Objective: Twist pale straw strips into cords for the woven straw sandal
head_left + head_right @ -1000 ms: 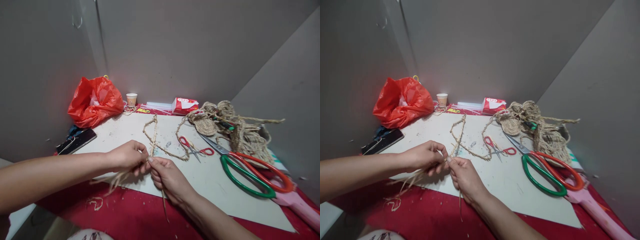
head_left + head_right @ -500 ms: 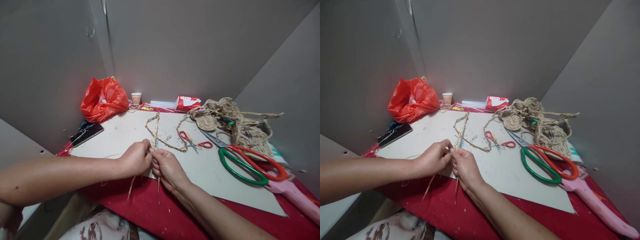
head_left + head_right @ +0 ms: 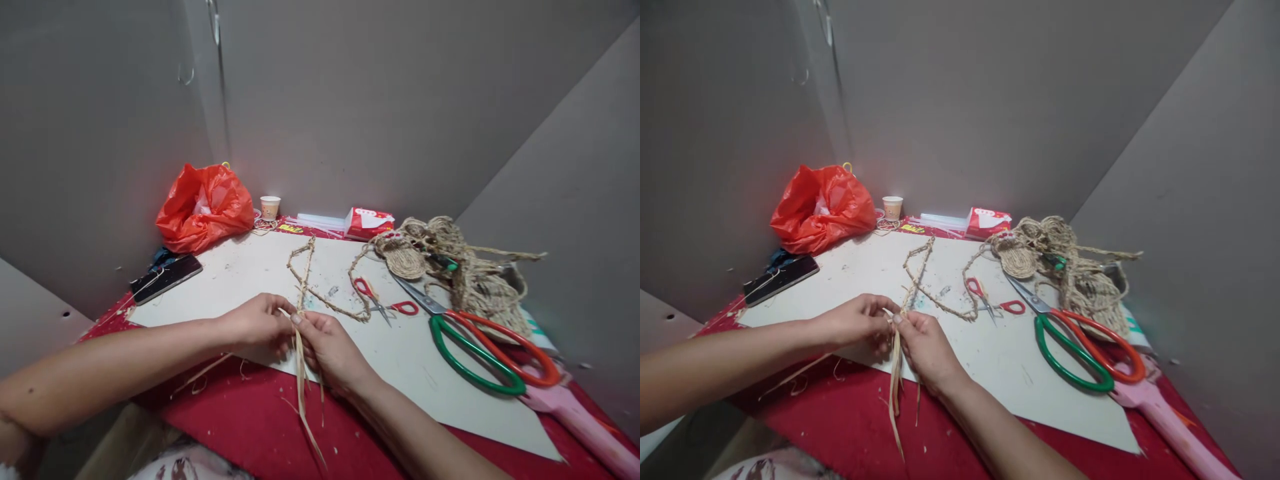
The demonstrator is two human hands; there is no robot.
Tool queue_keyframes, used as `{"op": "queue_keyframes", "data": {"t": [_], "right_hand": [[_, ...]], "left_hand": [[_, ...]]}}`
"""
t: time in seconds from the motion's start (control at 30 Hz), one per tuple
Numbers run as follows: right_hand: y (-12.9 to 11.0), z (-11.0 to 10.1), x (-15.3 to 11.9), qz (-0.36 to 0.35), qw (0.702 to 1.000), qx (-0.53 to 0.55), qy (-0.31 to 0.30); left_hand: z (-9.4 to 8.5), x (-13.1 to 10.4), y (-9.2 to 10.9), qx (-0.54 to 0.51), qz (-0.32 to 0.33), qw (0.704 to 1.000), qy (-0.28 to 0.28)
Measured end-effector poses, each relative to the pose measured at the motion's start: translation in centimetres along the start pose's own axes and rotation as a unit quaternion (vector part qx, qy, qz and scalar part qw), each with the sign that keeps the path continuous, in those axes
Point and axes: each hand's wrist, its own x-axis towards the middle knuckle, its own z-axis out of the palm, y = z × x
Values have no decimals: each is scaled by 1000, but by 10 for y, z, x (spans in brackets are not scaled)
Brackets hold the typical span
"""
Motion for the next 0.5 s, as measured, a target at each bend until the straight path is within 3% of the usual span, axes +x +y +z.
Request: {"op": "queue_keyframes", "data": {"t": [0.07,0.23,0.4,0.5], "right_hand": [[-1,-2,1,-5,1000,-28,-12],[-2,-12,3,32,999,-13,-20],[-3,-17,4,37,999,-23,-32],[-5,-20,4,32,998,-54,-31]], "left_hand": [[2,8,-5,-64,-19,997,-29],[-4,17,-4,-94,36,994,-52],[-13,30,-6,-145,-48,977,-146],[-12,34,-9,-108,-30,986,-121]]}}
